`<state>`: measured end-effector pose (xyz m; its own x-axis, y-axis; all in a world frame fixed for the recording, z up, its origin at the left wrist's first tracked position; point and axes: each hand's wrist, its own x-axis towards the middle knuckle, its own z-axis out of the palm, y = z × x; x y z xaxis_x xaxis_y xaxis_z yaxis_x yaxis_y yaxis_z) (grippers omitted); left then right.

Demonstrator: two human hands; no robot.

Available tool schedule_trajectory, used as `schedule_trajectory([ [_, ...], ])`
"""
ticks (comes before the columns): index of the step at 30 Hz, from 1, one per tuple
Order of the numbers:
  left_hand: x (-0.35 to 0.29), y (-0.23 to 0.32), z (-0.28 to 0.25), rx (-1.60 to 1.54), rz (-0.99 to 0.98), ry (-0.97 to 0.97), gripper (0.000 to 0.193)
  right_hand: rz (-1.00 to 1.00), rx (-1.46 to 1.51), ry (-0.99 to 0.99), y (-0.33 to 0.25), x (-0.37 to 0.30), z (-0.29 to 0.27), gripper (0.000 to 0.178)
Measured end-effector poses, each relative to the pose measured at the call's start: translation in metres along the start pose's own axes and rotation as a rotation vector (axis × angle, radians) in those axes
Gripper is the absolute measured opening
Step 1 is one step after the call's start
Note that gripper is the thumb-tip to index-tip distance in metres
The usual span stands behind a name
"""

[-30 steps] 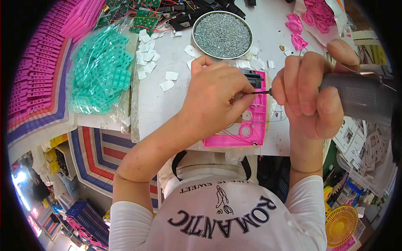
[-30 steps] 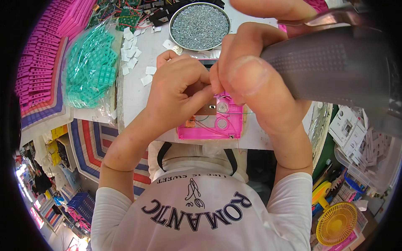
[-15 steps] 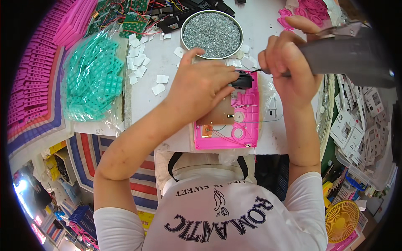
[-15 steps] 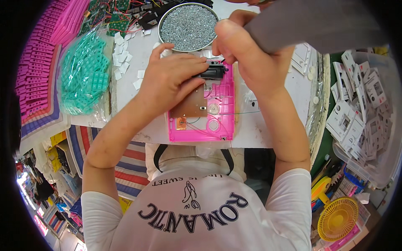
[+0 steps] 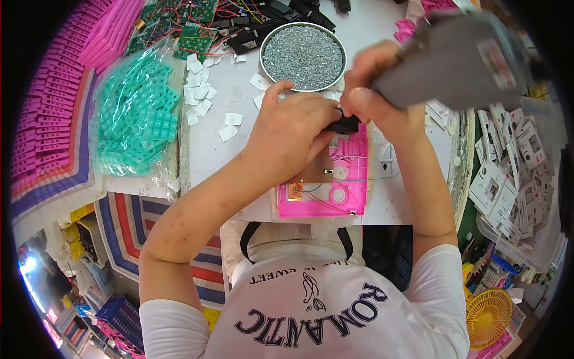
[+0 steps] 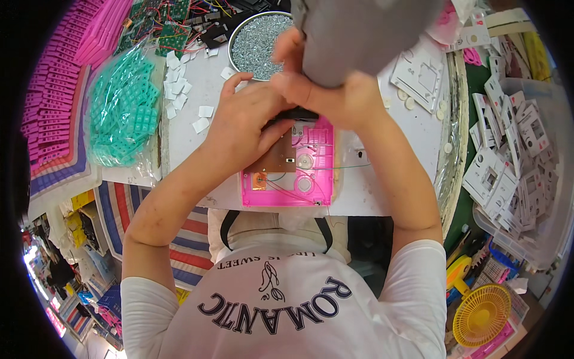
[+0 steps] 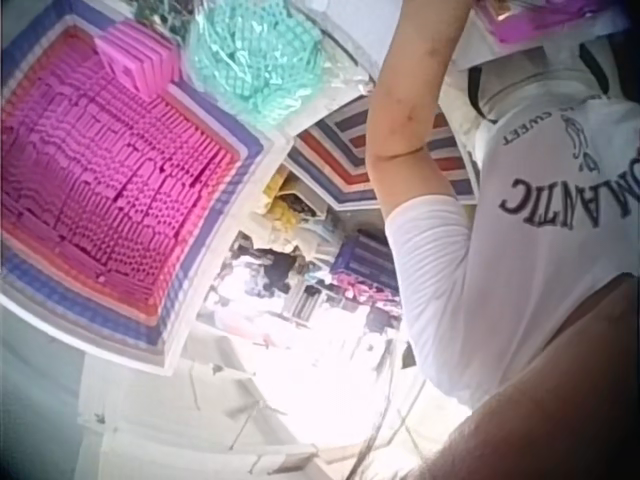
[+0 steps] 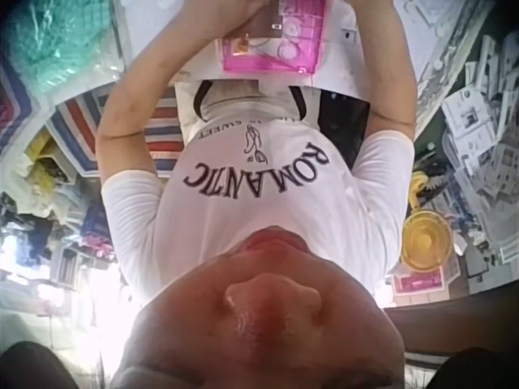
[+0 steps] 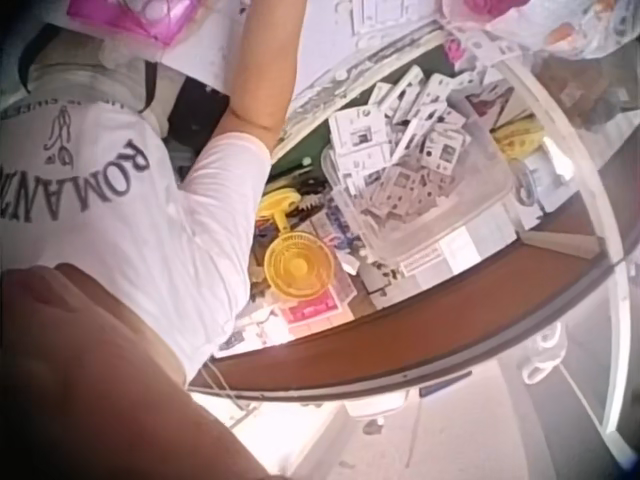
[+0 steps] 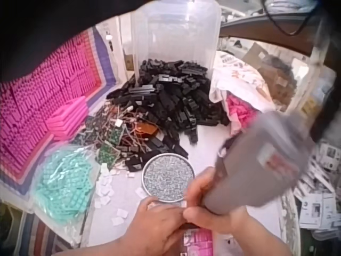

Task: The recorder is assembling electronic toy calculators, placing circuit boards into frames and securing them with screws.

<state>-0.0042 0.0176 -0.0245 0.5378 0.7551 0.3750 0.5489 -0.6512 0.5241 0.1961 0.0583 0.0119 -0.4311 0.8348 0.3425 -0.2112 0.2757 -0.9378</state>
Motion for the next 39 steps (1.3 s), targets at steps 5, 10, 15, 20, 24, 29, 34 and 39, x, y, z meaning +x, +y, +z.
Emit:
schedule_trajectory([
  [5, -0.002, 0.006, -0.026, -0.087, -0.039, -0.009, 0.039, -0.084, 0.345, -0.081, -0.029, 0.036, -0.043, 0.066],
  [10, -0.091, 0.047, -0.142, -0.142, -0.455, 0.093, 0.065, 0.121, -0.781, 0.472, -0.031, 0.016, -0.193, 0.029],
  [15, -0.223, 0.039, -0.212, 0.025, -0.739, -0.362, 0.056, 0.484, -1.414, 0.26, 0.03, 0.0, -0.221, 0.037],
  [20, -0.406, -0.037, -0.19, 0.347, -0.967, -0.402, 0.055, 0.349, -1.509, 0.359, 0.024, -0.016, -0.19, 0.027],
  [24, -0.529, -0.082, -0.13, 0.493, -1.183, -0.326, 0.061, 0.346, -0.774, 0.095, -0.023, -0.052, -0.059, 0.01],
  [29, -0.499, -0.104, -0.05, 0.717, -1.343, -0.706, 0.043, 0.028, -1.176, -0.172, -0.01, -0.09, 0.02, 0.011],
  [34, -0.232, -0.014, -0.105, -0.13, -1.113, -0.891, 0.025, 0.068, -1.227, -0.12, -0.004, -0.097, 0.029, 0.012],
  [39, -0.122, 0.055, -0.058, -0.226, -0.057, -0.205, 0.03, 0.101, -1.307, -0.092, -0.004, -0.098, 0.033, 0.012],
])
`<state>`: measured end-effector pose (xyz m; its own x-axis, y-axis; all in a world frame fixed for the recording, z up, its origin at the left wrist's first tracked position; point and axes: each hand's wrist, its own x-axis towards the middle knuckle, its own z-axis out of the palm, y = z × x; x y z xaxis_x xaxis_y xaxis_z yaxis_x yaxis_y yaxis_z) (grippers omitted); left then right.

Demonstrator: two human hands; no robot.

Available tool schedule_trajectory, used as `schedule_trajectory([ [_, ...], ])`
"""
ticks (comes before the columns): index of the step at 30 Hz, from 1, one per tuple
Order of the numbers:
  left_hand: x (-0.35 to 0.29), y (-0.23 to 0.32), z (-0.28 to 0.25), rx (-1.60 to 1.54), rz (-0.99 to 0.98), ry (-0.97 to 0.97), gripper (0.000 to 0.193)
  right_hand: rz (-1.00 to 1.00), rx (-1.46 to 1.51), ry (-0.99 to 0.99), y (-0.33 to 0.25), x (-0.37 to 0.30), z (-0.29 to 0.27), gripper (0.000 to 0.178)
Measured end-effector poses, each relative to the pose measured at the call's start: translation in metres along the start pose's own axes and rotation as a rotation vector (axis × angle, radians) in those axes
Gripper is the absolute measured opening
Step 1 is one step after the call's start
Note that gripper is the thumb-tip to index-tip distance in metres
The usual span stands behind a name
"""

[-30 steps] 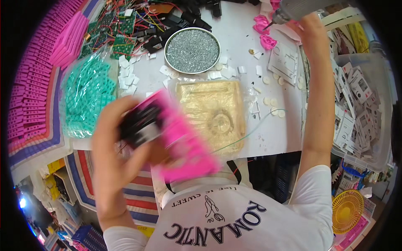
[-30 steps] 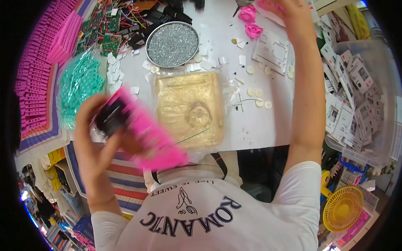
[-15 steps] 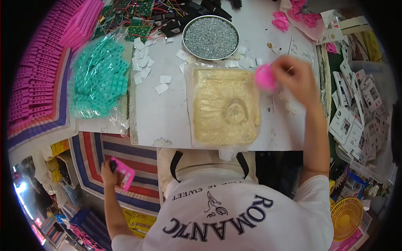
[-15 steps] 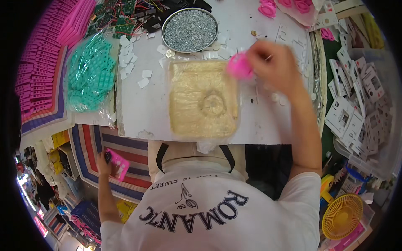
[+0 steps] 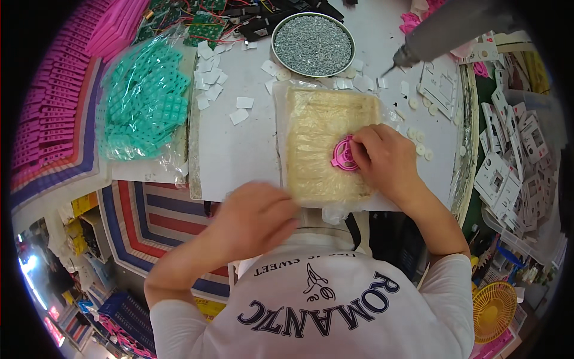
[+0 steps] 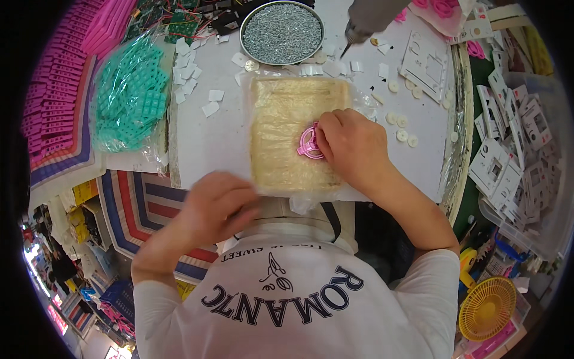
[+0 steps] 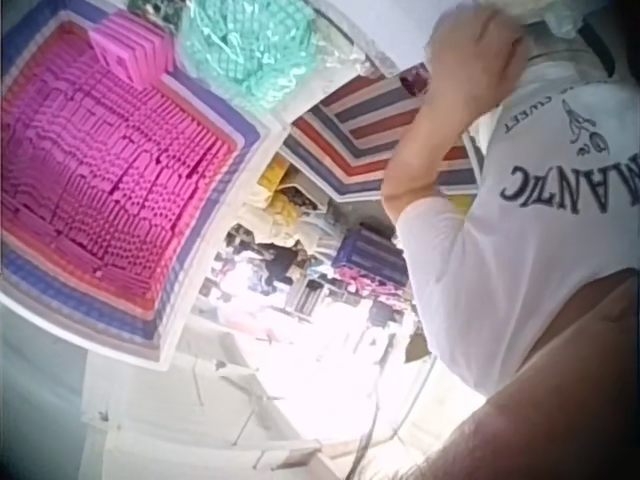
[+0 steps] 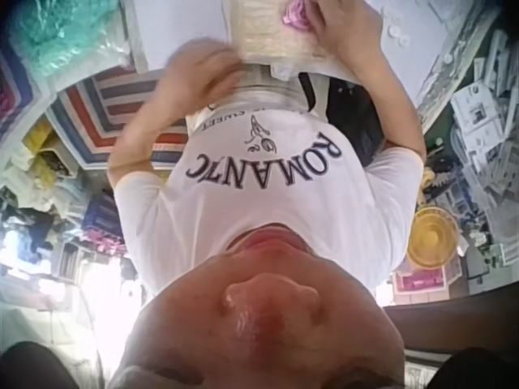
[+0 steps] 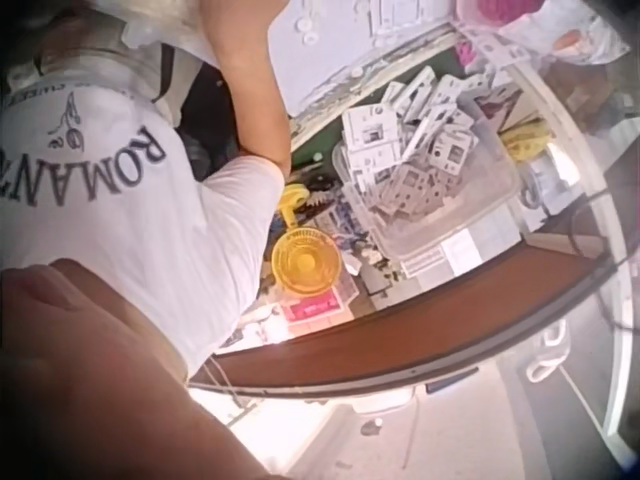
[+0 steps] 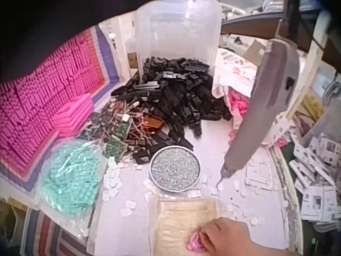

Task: The recorder is assembling electronic toy calculators, placing circuit boards into frames and securing them with screws.

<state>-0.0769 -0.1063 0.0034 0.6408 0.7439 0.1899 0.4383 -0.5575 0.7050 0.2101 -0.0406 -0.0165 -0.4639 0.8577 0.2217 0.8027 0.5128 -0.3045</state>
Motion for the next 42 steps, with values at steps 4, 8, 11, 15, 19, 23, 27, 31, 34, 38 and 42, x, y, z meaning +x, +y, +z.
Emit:
schedule_trajectory([
  [4, 0.048, -0.003, 0.052, 0.244, 0.117, -0.011, 0.057, -0.022, 0.021, 0.003, 0.0, -0.001, 0.004, 0.013],
  [8, 0.048, -0.013, 0.065, 0.369, 0.151, -0.142, 0.067, 0.043, 0.166, -0.013, -0.002, 0.002, -0.014, 0.017],
  [11, 0.047, -0.011, 0.06, 0.353, 0.132, -0.155, 0.07, -0.079, 0.157, -0.015, -0.011, -0.01, -0.023, 0.022],
  [15, 0.071, -0.035, -0.018, -0.165, 0.233, -0.507, 0.067, -0.125, 0.193, -0.003, -0.014, -0.022, -0.006, 0.024],
  [19, 0.126, -0.129, -0.196, -0.137, -0.408, 0.144, 0.057, -0.091, 0.197, 0.045, -0.015, -0.028, -0.004, 0.023],
  [23, 0.101, -0.317, -0.345, 0.996, -0.689, 0.987, 0.095, -0.126, 0.205, 0.069, -0.019, -0.024, 0.002, 0.021],
  [27, 0.093, -0.354, -0.399, 0.676, -1.092, 0.558, 0.135, -0.106, 0.22, 0.054, -0.016, -0.02, 0.004, 0.022],
  [31, 0.112, -0.317, -0.4, 0.819, -1.086, 0.369, 0.135, -0.099, 0.201, 0.047, -0.007, -0.026, 0.002, 0.026],
  [34, 0.091, -0.221, -0.36, 0.807, -0.589, 0.685, 0.108, -0.084, 0.311, 0.014, 0.0, -0.026, -0.01, 0.035],
  [38, 0.074, -0.041, -0.167, 0.572, -0.192, 0.699, 0.108, 0.004, 0.656, 0.249, -0.02, -0.018, -0.038, 0.056],
  [42, 0.044, 0.027, -0.023, 0.118, -0.133, 0.3, 0.127, 0.114, 1.353, 0.199, -0.062, -0.008, -0.033, 0.057],
])
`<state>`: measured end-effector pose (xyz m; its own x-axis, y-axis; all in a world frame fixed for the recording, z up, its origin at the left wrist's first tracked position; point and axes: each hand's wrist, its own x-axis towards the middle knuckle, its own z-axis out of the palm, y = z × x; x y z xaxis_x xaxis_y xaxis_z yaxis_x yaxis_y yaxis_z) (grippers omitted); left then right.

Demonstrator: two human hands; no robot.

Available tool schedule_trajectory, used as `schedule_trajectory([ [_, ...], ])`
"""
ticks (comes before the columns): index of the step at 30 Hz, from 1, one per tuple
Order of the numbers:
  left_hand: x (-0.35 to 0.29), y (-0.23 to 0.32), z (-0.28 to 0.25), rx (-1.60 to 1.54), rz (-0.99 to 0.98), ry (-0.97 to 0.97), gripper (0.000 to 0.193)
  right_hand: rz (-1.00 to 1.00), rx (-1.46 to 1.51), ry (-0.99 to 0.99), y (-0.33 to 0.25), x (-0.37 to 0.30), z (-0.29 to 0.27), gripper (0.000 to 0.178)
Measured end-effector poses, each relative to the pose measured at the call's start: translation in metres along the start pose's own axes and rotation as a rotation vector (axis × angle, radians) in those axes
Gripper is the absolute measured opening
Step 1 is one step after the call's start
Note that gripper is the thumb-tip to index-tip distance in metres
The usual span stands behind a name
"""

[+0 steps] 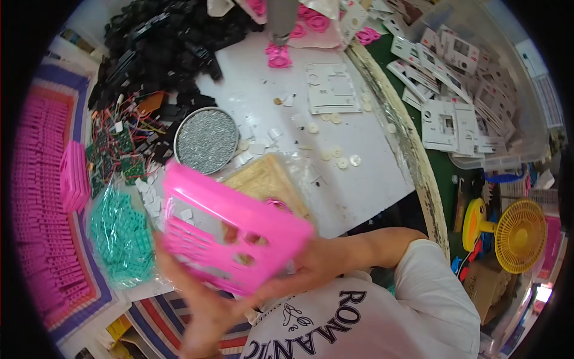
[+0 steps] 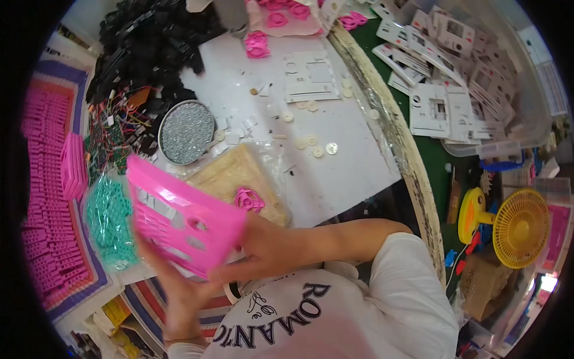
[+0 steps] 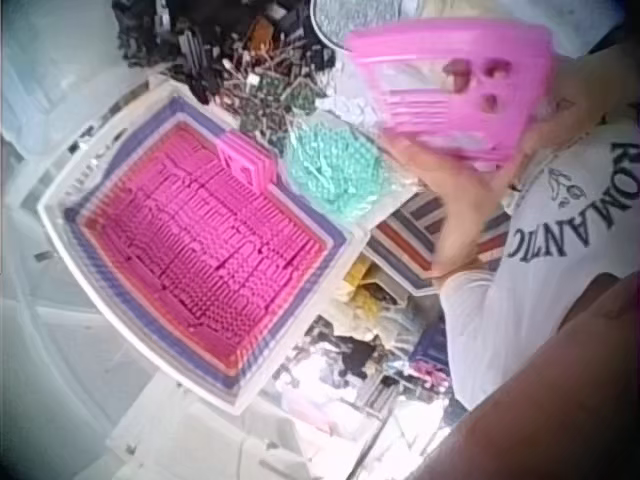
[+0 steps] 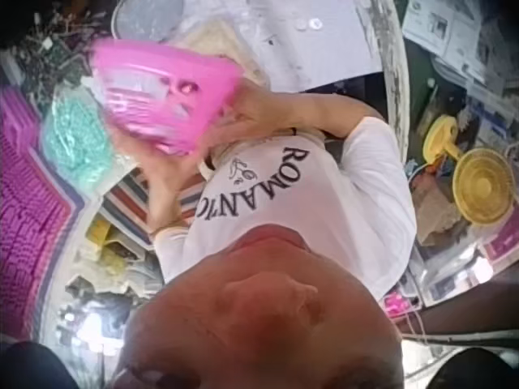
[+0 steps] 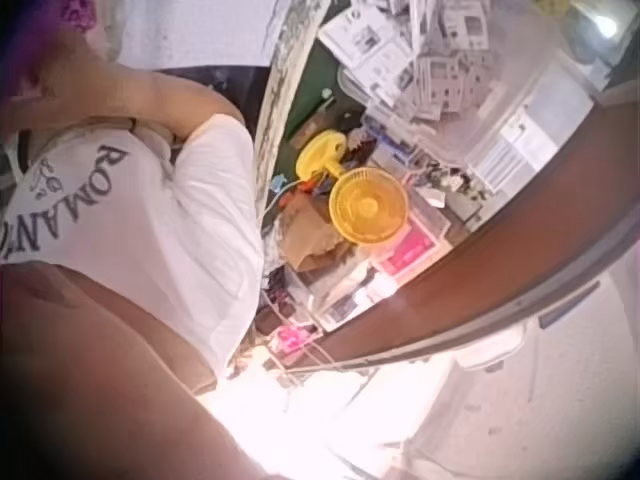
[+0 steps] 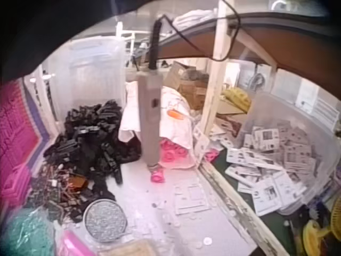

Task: The recorder is assembling electronic toy calculators, placing circuit boards into frames and securing them with screws.

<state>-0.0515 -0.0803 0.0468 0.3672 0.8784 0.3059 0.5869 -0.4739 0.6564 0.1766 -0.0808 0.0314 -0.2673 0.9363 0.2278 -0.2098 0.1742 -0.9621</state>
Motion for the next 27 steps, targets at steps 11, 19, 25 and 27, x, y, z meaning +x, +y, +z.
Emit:
schedule_trajectory([
  [11, -0.015, -0.001, 0.02, -0.905, -0.533, 0.181, 0.085, 0.191, -1.213, 0.486, -0.022, 0.031, -0.264, 0.037],
  [19, -0.01, 0.003, 0.015, -0.897, -0.621, 0.204, 0.072, 0.914, -2.093, 0.639, -0.093, -0.02, -0.484, 0.046],
  [25, -0.014, 0.004, 0.016, -0.91, -0.696, 0.142, 0.073, 0.61, -2.045, 0.613, -0.106, -0.043, -0.464, 0.047],
  [27, -0.013, 0.001, 0.016, -0.956, -0.703, 0.075, 0.072, 0.781, -1.993, 0.543, -0.12, -0.053, -0.469, 0.046],
])
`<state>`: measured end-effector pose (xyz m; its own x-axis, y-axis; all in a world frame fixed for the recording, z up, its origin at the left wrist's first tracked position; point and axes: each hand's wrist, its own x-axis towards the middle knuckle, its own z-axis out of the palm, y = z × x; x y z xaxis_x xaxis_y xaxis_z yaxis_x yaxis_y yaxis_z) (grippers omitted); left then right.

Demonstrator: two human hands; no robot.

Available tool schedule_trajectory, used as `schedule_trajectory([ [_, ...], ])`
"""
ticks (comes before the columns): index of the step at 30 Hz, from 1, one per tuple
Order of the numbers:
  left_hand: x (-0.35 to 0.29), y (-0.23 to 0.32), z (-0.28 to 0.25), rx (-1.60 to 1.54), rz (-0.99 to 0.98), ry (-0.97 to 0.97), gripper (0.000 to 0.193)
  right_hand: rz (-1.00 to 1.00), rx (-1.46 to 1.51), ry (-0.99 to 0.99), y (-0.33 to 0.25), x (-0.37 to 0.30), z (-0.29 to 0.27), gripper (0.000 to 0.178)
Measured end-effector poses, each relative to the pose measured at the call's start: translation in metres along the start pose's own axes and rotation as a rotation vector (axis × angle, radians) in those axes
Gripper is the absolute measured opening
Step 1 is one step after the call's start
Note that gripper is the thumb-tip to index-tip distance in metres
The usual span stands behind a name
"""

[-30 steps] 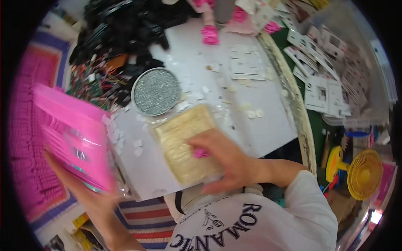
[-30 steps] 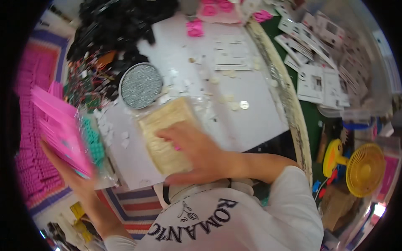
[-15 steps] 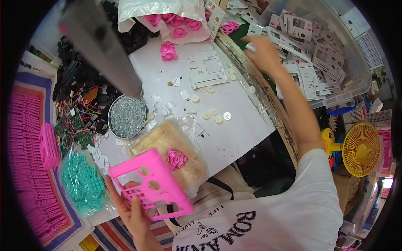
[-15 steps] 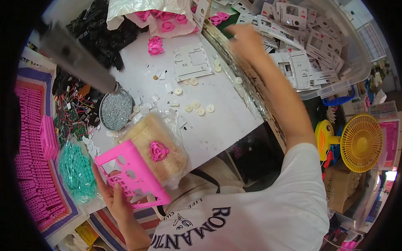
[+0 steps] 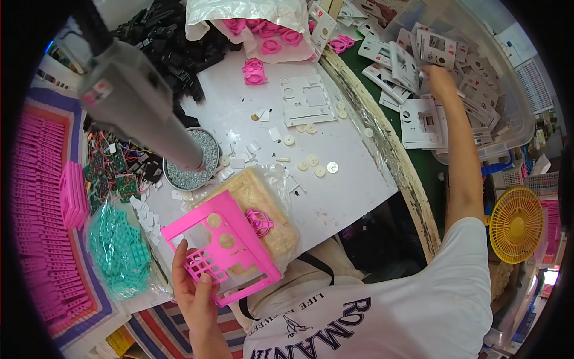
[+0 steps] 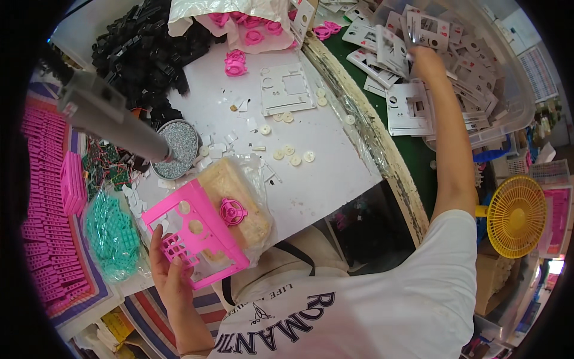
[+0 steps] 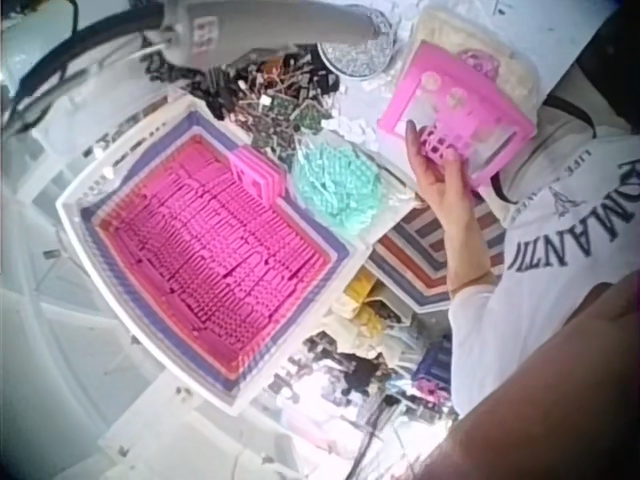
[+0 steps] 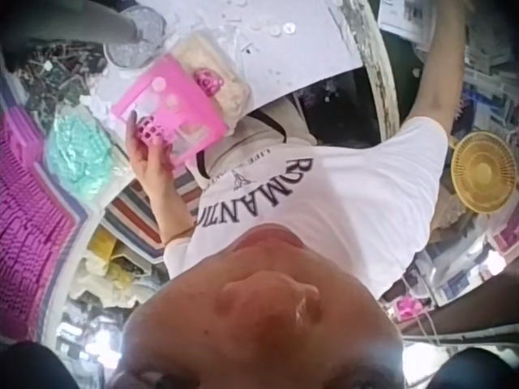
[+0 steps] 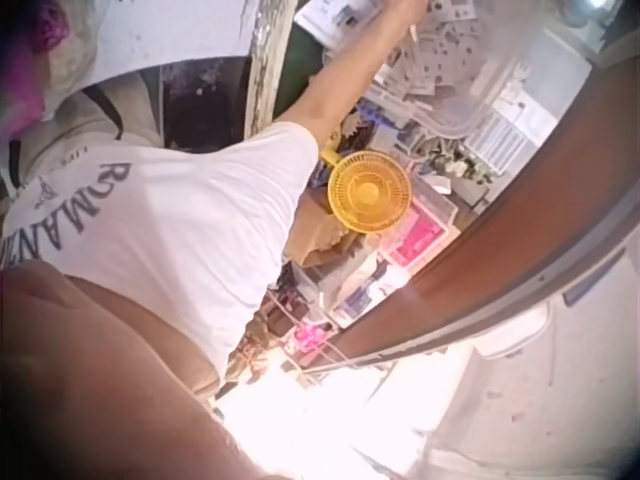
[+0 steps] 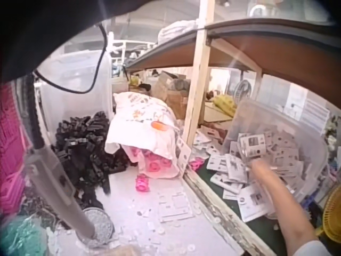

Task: The recorder is assembling electronic toy calculators, placing circuit boards into frames and securing them with screws.

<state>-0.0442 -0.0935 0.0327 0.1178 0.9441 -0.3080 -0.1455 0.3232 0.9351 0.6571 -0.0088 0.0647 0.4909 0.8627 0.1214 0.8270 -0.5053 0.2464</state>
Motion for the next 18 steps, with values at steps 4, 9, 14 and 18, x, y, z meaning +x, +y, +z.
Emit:
schedule_trajectory([
  [4, -0.006, 0.001, 0.005, 0.065, 0.142, 0.029, 0.082, -0.038, 0.308, 0.753, -0.069, -0.043, -0.068, 0.039],
  [9, 0.005, -0.022, 0.033, 0.419, 0.57, -0.008, 0.081, -0.447, 1.072, 0.547, -0.255, -0.213, -0.136, 0.039],
  [14, -0.001, -0.016, 0.036, 0.081, 0.29, -0.016, 0.083, -1.211, 1.471, -0.079, -0.378, -0.306, -0.153, 0.063],
  [18, 0.001, -0.022, 0.009, -0.283, 0.158, 0.017, 0.071, -1.476, 1.344, -0.042, -0.382, -0.295, -0.15, 0.058],
])
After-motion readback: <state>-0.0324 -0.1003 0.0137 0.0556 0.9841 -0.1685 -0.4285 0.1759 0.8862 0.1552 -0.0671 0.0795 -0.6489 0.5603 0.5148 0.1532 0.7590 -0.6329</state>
